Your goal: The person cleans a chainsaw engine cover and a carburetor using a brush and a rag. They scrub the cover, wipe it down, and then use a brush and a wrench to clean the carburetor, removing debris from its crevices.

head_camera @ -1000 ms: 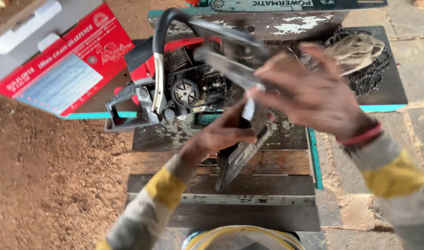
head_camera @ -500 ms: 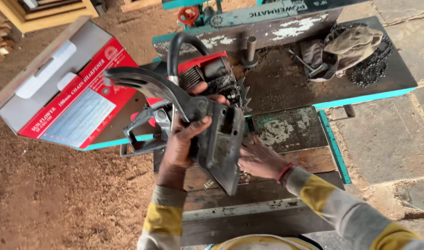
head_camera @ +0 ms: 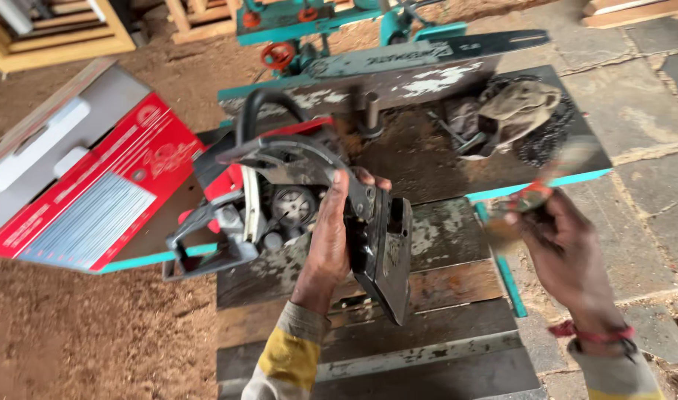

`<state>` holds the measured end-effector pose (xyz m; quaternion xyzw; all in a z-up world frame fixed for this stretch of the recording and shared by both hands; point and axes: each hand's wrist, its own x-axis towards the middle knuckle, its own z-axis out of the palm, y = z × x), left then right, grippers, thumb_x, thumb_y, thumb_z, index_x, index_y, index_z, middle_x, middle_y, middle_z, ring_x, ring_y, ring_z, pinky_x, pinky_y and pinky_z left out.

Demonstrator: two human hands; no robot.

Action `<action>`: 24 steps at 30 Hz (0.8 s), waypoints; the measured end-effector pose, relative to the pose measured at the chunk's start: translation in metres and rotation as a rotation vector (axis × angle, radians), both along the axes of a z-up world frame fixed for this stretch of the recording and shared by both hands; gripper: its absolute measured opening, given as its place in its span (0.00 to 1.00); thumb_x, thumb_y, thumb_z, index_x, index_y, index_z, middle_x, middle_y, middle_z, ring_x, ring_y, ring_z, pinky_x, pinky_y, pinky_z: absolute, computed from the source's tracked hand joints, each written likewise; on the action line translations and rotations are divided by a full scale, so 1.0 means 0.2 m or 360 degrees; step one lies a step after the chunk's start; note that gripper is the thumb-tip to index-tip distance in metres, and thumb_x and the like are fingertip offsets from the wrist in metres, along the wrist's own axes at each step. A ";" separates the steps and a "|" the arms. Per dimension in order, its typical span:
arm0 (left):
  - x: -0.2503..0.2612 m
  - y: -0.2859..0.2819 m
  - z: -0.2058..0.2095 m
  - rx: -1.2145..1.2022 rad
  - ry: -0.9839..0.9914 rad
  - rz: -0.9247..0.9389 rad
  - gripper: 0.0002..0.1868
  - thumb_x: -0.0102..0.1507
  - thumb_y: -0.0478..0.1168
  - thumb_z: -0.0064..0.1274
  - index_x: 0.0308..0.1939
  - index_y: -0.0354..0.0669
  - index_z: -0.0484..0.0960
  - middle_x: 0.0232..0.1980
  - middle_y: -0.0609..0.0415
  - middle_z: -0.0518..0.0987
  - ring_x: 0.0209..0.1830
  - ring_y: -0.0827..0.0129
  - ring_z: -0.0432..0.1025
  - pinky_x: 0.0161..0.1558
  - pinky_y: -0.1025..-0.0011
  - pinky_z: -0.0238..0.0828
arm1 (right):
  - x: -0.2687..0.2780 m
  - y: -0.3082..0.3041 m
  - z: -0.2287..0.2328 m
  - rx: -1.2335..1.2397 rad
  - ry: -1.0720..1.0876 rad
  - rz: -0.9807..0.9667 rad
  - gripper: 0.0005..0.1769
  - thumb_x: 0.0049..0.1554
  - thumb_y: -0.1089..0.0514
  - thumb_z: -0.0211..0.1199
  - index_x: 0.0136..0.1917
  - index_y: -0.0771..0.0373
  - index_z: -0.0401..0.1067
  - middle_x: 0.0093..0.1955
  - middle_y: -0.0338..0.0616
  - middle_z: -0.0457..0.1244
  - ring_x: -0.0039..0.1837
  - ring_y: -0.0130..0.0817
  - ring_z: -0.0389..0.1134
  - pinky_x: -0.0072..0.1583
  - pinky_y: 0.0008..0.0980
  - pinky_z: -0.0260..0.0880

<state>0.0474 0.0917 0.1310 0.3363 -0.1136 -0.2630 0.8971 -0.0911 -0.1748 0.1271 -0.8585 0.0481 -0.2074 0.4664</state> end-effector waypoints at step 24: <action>0.03 -0.55 0.01 0.0193 -0.0469 0.0275 0.43 0.70 0.69 0.23 0.72 0.38 0.67 0.59 0.43 0.80 0.60 0.58 0.75 0.64 0.59 0.73 | 0.20 0.04 0.05 0.0574 -0.0885 -0.0072 0.06 0.58 0.67 0.66 0.47 0.63 0.71 0.49 0.44 0.70 0.53 0.35 0.76 0.56 0.35 0.83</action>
